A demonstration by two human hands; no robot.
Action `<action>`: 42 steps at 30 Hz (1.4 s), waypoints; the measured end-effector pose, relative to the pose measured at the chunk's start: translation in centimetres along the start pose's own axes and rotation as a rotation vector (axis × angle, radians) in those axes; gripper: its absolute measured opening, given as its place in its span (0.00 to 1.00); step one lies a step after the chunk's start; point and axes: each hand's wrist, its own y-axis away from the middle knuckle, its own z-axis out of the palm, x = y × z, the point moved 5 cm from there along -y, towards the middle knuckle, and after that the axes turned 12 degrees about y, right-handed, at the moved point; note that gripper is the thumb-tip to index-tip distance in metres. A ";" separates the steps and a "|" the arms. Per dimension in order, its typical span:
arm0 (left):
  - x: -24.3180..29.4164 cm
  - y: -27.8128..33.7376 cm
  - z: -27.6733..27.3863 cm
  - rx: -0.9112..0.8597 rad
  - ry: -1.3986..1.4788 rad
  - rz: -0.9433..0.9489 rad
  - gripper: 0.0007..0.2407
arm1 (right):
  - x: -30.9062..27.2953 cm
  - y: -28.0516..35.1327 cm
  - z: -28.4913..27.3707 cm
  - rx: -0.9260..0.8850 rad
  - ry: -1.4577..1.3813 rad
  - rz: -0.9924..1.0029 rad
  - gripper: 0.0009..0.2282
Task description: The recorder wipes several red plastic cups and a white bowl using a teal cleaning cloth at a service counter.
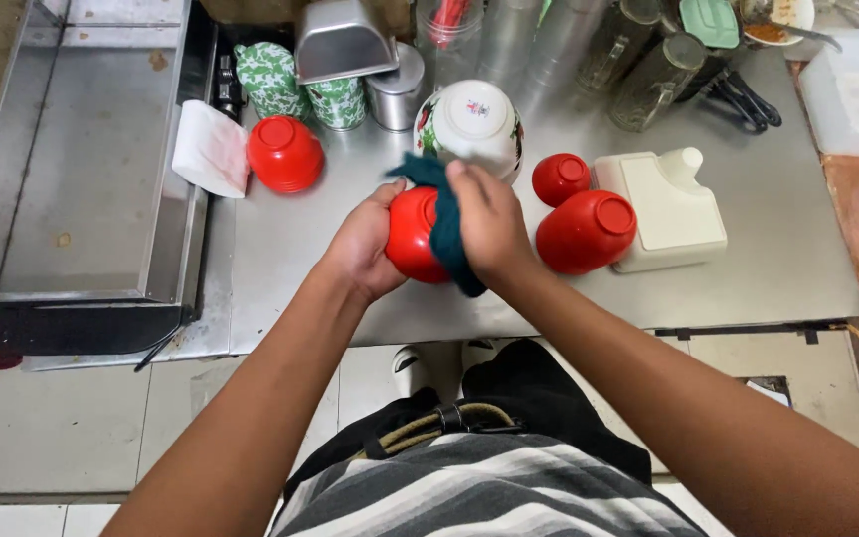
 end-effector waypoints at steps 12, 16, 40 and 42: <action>0.4 0.2 1.7 0.097 0.023 0.051 0.18 | -1.8 1.0 -0.3 0.125 0.060 -0.067 0.15; 0.5 -2.2 -0.9 0.134 0.068 0.129 0.16 | -7.3 4.6 -0.7 0.271 0.320 -0.654 0.15; -1.2 -5.8 -2.3 -0.213 0.111 0.231 0.15 | -11.0 4.2 -1.1 0.220 0.585 -0.964 0.11; -0.6 -7.5 -3.9 -0.243 0.178 0.195 0.14 | -9.6 2.0 -0.9 0.077 0.490 -0.760 0.13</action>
